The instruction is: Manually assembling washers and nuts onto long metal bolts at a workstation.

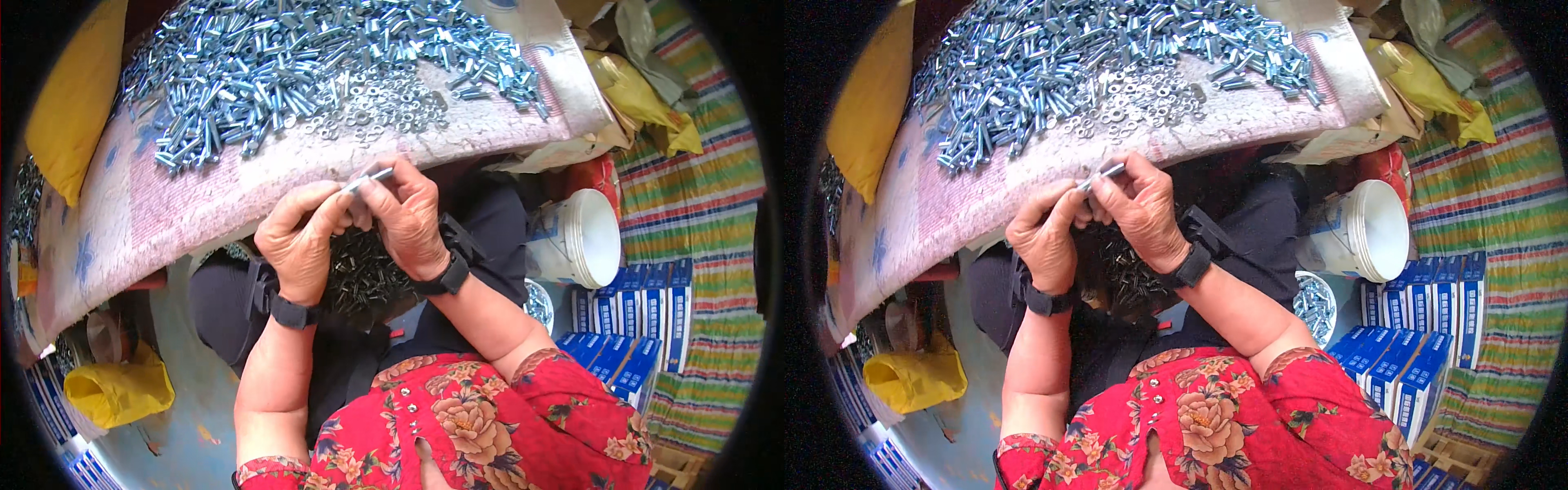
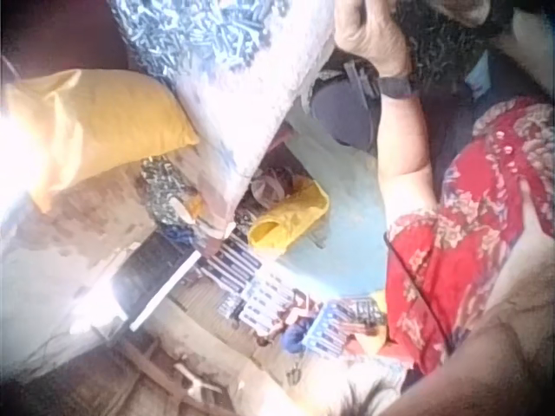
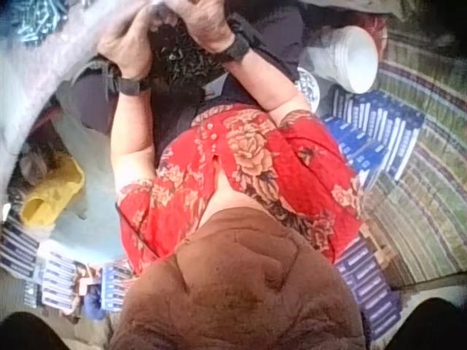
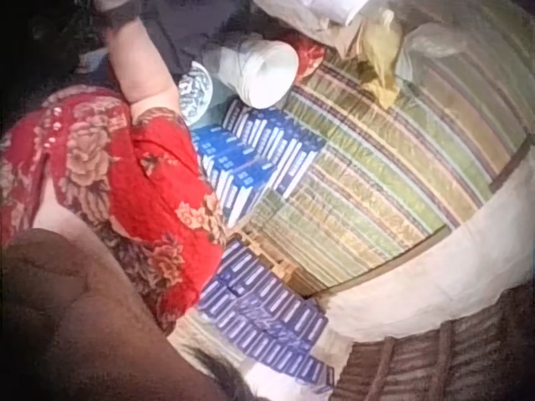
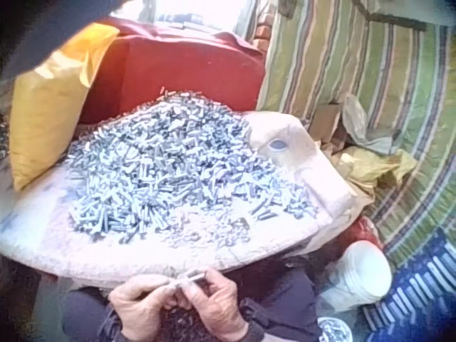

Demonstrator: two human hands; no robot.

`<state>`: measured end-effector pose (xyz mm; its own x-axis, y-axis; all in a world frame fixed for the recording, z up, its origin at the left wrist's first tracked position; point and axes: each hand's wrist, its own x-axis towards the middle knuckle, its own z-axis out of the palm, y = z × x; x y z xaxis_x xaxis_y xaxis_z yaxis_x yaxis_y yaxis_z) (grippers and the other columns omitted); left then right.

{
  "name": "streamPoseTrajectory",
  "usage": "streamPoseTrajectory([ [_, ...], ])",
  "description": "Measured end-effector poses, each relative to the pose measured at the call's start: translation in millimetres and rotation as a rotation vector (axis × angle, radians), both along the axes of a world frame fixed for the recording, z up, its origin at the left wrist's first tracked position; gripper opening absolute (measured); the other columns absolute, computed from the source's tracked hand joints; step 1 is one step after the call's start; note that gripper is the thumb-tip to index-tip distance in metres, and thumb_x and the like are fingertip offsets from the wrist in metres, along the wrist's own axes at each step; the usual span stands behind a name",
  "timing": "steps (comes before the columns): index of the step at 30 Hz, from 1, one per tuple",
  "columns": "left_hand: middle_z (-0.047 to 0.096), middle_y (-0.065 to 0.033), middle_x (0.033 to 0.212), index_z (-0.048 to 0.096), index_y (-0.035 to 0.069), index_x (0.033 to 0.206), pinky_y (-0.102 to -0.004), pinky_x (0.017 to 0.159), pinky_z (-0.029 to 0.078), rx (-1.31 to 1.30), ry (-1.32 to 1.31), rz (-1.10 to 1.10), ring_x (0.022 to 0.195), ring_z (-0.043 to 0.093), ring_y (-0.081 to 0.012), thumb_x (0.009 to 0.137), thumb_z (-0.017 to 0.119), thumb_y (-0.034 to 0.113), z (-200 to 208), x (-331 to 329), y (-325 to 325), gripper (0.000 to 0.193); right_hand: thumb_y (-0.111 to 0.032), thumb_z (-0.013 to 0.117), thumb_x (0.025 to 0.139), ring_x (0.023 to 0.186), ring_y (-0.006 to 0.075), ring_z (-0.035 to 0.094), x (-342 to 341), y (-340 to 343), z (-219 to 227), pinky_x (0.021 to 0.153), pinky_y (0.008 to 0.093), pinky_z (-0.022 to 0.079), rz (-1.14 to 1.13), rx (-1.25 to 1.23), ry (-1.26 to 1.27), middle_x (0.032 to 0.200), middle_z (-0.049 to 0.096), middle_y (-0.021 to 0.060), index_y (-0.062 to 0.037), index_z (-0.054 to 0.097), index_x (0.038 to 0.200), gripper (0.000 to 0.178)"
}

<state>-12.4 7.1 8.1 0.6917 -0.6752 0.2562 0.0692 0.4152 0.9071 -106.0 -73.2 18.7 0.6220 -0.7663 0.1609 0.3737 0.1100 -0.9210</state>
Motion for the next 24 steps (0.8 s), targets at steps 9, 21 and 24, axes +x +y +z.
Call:
streamPoseTrajectory([
  [9, 0.062, -0.0051, 0.079, 0.061, -0.002, 0.101, -0.0200, 0.055, 0.047, 0.288, -0.228, -0.271, 0.062, 0.057, -0.0081, 0.078, 0.063, 0.001, 0, 8, -3, 0.024, -0.014, 0.061, 0.081, 0.053, 0.0050, 0.047, -13, -33, -6, 0.048, 0.0219, 0.039, 0.025, -0.347, 0.311, 0.058, 0.053, 0.0011, -0.0014, 0.051, 0.068, 0.021],
  [21, 0.064, -0.0116, 0.089, 0.056, -0.002, 0.108, -0.0212, 0.056, 0.045, 0.242, 0.151, -0.405, 0.063, 0.058, -0.0121, 0.084, 0.054, 0.009, 0, 12, -7, 0.027, -0.012, 0.064, 0.077, 0.057, 0.0067, 0.053, -44, -203, 9, 0.052, 0.0205, 0.043, -0.218, -0.828, 0.746, 0.068, 0.061, 0.0015, 0.0022, 0.063, 0.085, 0.017],
  [24, 0.064, -0.0118, 0.089, 0.056, -0.002, 0.109, -0.0210, 0.055, 0.045, 0.287, 0.168, -0.412, 0.062, 0.058, -0.0117, 0.084, 0.054, 0.009, 1, 12, -8, 0.027, -0.017, 0.067, 0.072, 0.067, 0.0196, 0.061, -33, -202, 3, 0.063, 0.0290, 0.047, -0.204, -1.100, 0.944, 0.078, 0.065, 0.0113, 0.0017, 0.063, 0.086, 0.024],
])
